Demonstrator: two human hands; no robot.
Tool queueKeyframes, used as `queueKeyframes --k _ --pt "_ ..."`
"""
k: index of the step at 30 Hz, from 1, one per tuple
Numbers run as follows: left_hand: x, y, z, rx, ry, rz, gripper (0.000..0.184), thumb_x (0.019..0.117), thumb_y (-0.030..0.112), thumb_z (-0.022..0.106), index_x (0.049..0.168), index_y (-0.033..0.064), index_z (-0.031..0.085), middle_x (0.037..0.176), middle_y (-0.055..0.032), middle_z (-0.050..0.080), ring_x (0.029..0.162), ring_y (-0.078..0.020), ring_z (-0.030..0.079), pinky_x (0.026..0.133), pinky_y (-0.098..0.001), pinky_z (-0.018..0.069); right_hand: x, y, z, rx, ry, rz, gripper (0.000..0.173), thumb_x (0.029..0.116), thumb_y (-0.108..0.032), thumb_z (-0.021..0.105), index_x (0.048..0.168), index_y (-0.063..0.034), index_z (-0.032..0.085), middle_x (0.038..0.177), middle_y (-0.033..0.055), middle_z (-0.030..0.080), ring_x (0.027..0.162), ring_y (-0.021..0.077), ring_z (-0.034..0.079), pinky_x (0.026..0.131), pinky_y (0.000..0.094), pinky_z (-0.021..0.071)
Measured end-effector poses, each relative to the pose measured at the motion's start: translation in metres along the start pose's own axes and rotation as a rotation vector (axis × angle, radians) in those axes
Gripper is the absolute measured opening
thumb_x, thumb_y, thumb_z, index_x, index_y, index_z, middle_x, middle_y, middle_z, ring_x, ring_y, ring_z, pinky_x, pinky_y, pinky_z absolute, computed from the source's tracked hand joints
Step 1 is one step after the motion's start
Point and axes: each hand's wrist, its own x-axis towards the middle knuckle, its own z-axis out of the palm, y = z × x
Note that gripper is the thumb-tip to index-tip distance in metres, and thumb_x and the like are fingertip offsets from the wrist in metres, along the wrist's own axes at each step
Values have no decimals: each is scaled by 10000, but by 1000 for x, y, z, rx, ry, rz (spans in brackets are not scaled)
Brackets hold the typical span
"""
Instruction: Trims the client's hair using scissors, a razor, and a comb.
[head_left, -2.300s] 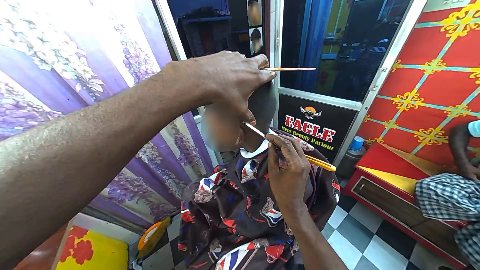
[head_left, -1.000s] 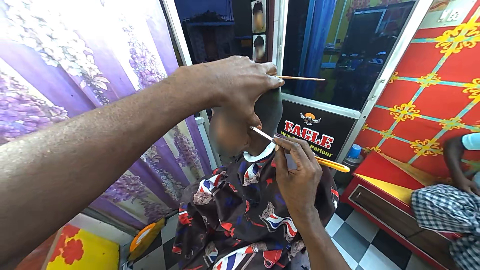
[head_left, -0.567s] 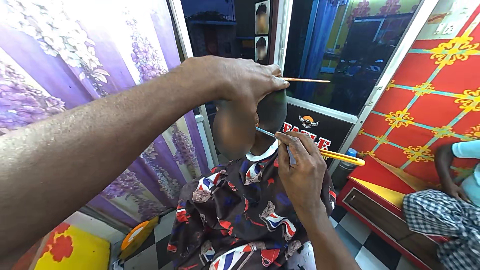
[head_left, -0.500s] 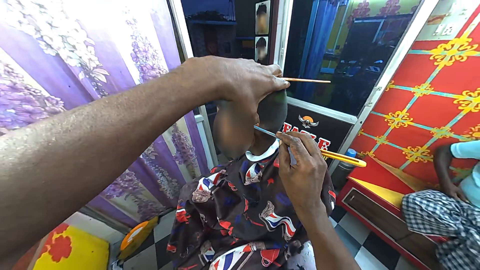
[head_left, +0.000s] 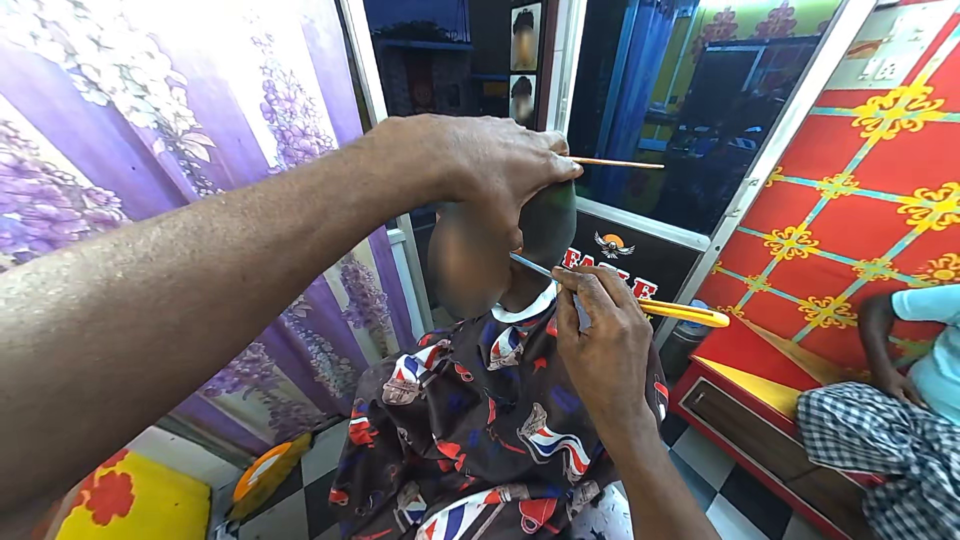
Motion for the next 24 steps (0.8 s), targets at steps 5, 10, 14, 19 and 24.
queueKeyframes --k 5,10,14,19,24 --pt "-2 1 -2 -17 -4 -13 1006 769 366 875 1599 110 368 1563 -131 423 1341 -338 515 1031 -521 472 1 1 -2 2 24 -3 199 970 -69 645 1124 -74 771 1104 95 728 1044 213 693 873 330 574" --pt "-2 0 -1 -9 11 -7 996 750 360 861 1592 120 385 1559 -123 434 1327 -342 524 1009 -534 482 2 0 -4 -26 -8 -16 198 971 -79 634 1111 -77 775 1087 88 734 1040 217 700 890 348 578" --pt "-5 1 -7 -54 -53 -16 1027 767 291 895 1611 111 337 1607 -119 371 1386 -345 479 1041 -537 471 7 -5 -6 -15 51 -63 200 968 -80 660 1130 -79 776 1111 96 730 1051 219 693 878 331 573" --pt "-6 -1 -6 -66 -47 1 1039 748 254 901 1610 112 338 1603 -131 372 1393 -350 467 1068 -524 450 12 -7 -7 -36 6 -110 200 975 -74 643 1132 -71 767 1109 99 728 1056 228 693 891 347 569" --pt "-7 -1 -3 -62 -30 3 1041 749 268 889 1615 110 333 1596 -132 384 1382 -356 472 1053 -547 447 13 -7 -7 -57 -12 -115 198 979 -75 638 1131 -72 765 1110 98 723 1057 235 690 875 356 571"
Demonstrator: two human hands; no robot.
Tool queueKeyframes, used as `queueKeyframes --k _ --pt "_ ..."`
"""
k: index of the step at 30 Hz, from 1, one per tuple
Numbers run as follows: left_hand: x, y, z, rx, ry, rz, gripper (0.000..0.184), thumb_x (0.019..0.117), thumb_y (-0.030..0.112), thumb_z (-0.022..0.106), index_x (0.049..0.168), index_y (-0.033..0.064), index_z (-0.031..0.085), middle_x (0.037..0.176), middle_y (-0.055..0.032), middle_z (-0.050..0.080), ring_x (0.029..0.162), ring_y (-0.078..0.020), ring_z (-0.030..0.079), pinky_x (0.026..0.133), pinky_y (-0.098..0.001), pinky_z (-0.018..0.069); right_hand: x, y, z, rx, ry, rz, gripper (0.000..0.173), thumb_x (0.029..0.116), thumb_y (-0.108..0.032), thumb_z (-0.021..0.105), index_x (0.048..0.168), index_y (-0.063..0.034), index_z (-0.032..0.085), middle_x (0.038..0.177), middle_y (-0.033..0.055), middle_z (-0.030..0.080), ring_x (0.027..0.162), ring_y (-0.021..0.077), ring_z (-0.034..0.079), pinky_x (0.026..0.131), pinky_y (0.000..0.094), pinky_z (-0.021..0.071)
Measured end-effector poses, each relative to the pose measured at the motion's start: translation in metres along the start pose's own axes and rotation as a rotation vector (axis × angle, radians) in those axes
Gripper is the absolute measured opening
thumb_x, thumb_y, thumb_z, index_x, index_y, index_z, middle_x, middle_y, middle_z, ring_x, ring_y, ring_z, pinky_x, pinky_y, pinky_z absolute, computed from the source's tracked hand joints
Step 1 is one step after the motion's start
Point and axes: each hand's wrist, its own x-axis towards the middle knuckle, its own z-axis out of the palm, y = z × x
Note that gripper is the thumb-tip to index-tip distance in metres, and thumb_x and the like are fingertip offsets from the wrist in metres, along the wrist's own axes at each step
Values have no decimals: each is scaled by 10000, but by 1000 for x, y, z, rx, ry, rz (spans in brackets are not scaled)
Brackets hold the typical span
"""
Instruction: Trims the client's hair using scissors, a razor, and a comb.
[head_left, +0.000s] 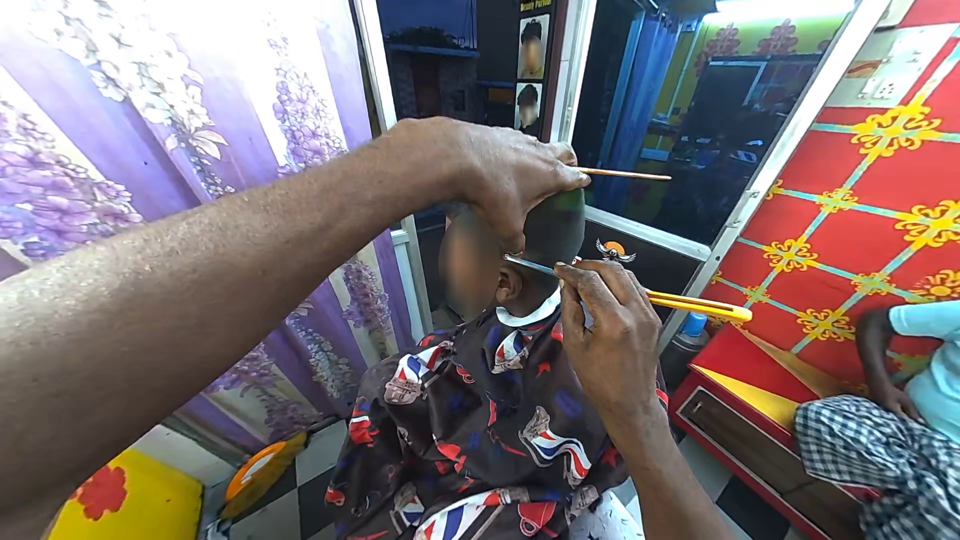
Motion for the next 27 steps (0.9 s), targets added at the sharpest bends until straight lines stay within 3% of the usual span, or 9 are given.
queueKeyframes --k 16,22,24,27 --pt "-1 0 -1 -3 32 16 986 737 258 879 1583 109 393 1542 -122 452 1341 -343 514 1031 -536 470 2 2 -2 -20 -49 10 188 971 -74 632 1105 -79 763 1071 86 720 998 235 695 796 364 578" --pt "0 -2 0 -8 32 17 999 747 274 875 1595 104 375 1572 -123 431 1375 -333 490 1063 -523 451 1 3 -5 3 -65 14 194 974 -79 629 1112 -82 766 1077 85 718 991 221 693 804 350 575" --pt "-1 -3 0 -36 41 17 999 756 273 878 1599 108 368 1584 -116 417 1391 -318 480 1079 -512 446 0 3 -11 82 1 53 188 966 -80 658 1115 -87 773 1086 75 724 1012 184 694 848 318 580" --pt "-14 -17 6 -200 231 83 932 792 384 853 1570 103 426 1561 -118 456 1403 -284 479 1126 -498 426 -11 4 -19 214 130 176 182 959 -84 681 1121 -83 766 1103 61 717 1012 112 693 834 250 595"
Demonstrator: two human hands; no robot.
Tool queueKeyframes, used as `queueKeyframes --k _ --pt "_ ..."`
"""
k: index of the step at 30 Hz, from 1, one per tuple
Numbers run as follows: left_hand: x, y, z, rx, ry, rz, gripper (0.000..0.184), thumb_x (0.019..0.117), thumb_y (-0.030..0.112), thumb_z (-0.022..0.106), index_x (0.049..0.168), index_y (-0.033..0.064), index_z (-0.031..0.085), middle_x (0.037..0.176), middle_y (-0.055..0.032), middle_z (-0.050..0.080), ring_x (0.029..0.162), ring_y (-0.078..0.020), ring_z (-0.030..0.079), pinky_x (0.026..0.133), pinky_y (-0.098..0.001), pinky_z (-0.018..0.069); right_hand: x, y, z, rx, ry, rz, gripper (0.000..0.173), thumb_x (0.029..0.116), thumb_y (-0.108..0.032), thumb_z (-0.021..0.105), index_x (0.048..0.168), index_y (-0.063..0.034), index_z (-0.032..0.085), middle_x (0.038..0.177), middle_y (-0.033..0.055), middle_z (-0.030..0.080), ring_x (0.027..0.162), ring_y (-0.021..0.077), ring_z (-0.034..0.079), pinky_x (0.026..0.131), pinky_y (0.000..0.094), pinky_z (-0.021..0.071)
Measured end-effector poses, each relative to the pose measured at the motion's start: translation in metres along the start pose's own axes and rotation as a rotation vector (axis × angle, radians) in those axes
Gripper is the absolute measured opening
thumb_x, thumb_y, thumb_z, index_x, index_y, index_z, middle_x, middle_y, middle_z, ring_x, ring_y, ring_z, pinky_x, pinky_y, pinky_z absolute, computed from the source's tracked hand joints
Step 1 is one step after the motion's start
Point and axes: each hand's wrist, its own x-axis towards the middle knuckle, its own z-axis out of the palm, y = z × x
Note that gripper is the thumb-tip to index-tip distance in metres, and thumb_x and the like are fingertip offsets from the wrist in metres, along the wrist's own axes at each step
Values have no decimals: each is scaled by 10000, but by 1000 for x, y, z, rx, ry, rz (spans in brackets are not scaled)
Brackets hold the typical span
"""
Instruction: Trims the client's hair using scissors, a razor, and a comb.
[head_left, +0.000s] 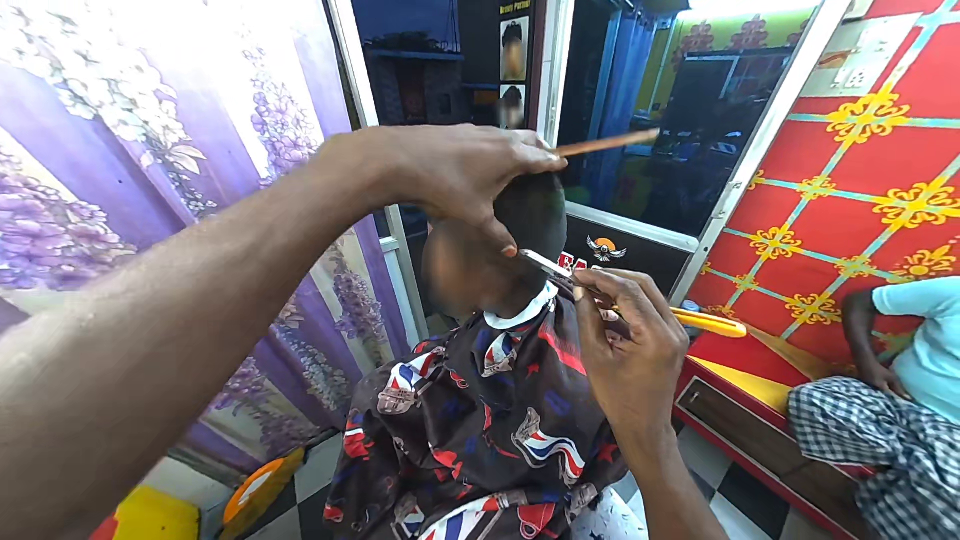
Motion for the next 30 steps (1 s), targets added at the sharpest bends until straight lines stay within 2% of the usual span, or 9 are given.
queueKeyframes --k 2,5,8,11,14,18,20,23,30 --pt "-22 -6 6 -99 395 41 684 878 416 758 1443 77 580 1442 -119 589 1326 -237 564 1122 -440 456 -13 1 -6 84 65 67 187 962 -71 673 1132 -53 748 1114 58 708 1022 88 687 851 228 597" --pt "-58 26 43 -169 1206 -34 307 1035 150 619 1267 -49 650 1262 -141 667 1015 -154 674 866 -316 567 -43 -7 -11 140 90 212 262 995 -100 616 1235 -89 720 1166 33 684 1024 76 666 837 228 588" --pt "-81 92 121 -204 1443 -238 445 1109 341 406 1467 91 494 1471 -27 519 1052 -74 633 846 -276 553 -79 -29 -7 171 18 259 330 1000 -72 554 1285 -111 715 1161 81 677 1010 110 656 836 257 579" --pt "-78 122 179 -299 1422 -262 569 1031 613 395 1510 315 470 1498 105 486 1210 -55 587 963 -271 529 -107 -55 1 337 -118 238 314 1013 -51 509 1224 -97 737 1128 124 690 1041 140 658 906 254 559" --pt "-83 101 159 -371 1366 -273 469 1101 474 367 1369 161 589 1411 30 583 1164 -107 625 948 -317 545 -108 -53 -2 531 -51 324 246 1071 -152 516 1196 -108 723 1123 72 692 1008 87 668 869 242 583" --pt "-94 60 99 -253 1105 -318 257 1060 223 570 1120 8 698 1093 -28 706 841 -17 651 734 -192 541 -87 -19 -19 449 76 431 195 1032 -147 587 1184 -120 707 1100 -5 695 978 94 686 849 278 609" --pt "-86 49 69 -63 896 -249 330 1026 287 628 1155 -2 723 1123 -124 692 959 -116 654 856 -274 531 -77 1 -16 353 77 384 208 1014 -90 576 1181 -59 695 1101 29 687 994 99 680 874 279 598" --pt "-45 52 28 203 589 -104 440 1012 426 615 1230 59 722 1237 -240 671 1120 -420 633 933 -579 467 -67 25 5 275 4 295 236 992 -34 567 1181 -32 709 1132 79 700 1027 129 687 899 312 596" --pt "41 61 20 533 -135 -12 855 818 630 749 1448 83 563 1439 -167 562 1277 -427 545 1067 -657 358 -41 32 25 297 -121 264 253 968 19 613 1178 -61 728 1219 104 670 1091 156 667 915 312 570"
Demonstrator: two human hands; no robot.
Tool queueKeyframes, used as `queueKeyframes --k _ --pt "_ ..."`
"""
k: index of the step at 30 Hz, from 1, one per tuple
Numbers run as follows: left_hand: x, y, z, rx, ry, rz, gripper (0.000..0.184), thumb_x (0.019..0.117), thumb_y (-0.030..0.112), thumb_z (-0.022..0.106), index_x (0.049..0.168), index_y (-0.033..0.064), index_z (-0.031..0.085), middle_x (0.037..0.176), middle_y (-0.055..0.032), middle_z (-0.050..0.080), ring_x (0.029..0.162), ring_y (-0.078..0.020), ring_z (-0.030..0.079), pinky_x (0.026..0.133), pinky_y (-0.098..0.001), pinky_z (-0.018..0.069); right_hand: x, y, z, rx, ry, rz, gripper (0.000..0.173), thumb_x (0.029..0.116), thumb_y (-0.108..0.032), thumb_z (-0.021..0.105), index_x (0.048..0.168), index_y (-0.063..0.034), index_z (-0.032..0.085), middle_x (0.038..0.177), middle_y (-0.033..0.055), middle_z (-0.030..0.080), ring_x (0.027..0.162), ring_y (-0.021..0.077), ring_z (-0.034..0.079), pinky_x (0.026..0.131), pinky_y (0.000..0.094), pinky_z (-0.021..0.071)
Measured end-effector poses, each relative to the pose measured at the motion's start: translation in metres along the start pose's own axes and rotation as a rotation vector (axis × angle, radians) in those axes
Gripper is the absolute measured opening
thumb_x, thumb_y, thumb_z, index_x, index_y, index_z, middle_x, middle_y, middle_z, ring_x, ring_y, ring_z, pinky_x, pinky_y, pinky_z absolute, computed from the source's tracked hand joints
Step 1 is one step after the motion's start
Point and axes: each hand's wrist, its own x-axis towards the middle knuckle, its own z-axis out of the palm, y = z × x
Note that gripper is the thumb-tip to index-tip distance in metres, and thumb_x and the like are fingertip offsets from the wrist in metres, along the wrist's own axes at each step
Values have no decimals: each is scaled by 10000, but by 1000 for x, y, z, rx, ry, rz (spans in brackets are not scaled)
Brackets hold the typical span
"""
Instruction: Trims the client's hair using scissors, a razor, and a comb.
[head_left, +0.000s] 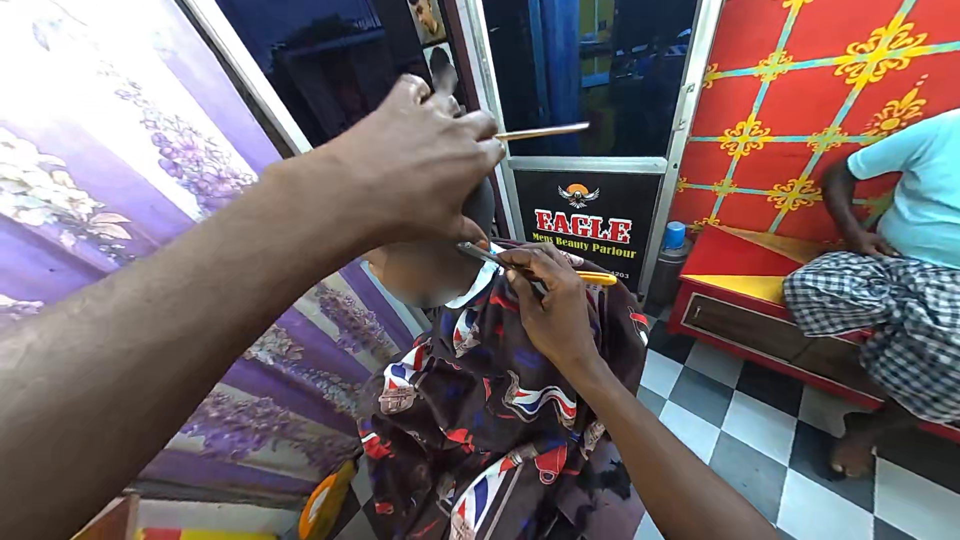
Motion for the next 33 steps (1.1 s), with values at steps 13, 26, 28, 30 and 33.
queueKeyframes --k 13,26,28,30,33 --pt "7 4 11 37 -156 -94 907 788 503 843 1506 71 496 1474 -206 498 1217 -441 565 984 -617 424 14 12 12 -10 -30 -5 237 948 14 627 1125 -72 761 1107 106 698 987 172 687 860 324 587" --pt "2 -9 20 5 -93 -57 874 789 490 844 1488 79 518 1446 -194 523 1221 -439 565 953 -616 448 18 10 22 -76 -20 -28 245 951 16 626 1131 -77 763 1119 115 695 986 185 690 845 320 589" --pt "1 -9 21 7 -88 -52 876 787 491 845 1488 80 519 1441 -194 530 1216 -434 568 950 -611 450 19 10 22 -84 -28 -28 248 952 16 623 1135 -79 761 1126 118 696 995 189 692 850 326 590" --pt "1 -10 21 8 -82 -48 880 786 498 842 1495 92 517 1446 -184 529 1221 -427 567 957 -606 447 19 9 22 -100 -53 -16 248 955 13 620 1140 -79 756 1134 118 695 1002 194 692 859 335 588" --pt "1 -10 22 4 -64 -38 877 780 504 844 1487 96 525 1444 -180 531 1219 -426 569 957 -606 448 21 9 22 -110 -78 -17 238 950 20 620 1123 -68 758 1121 120 698 996 201 695 857 349 591"
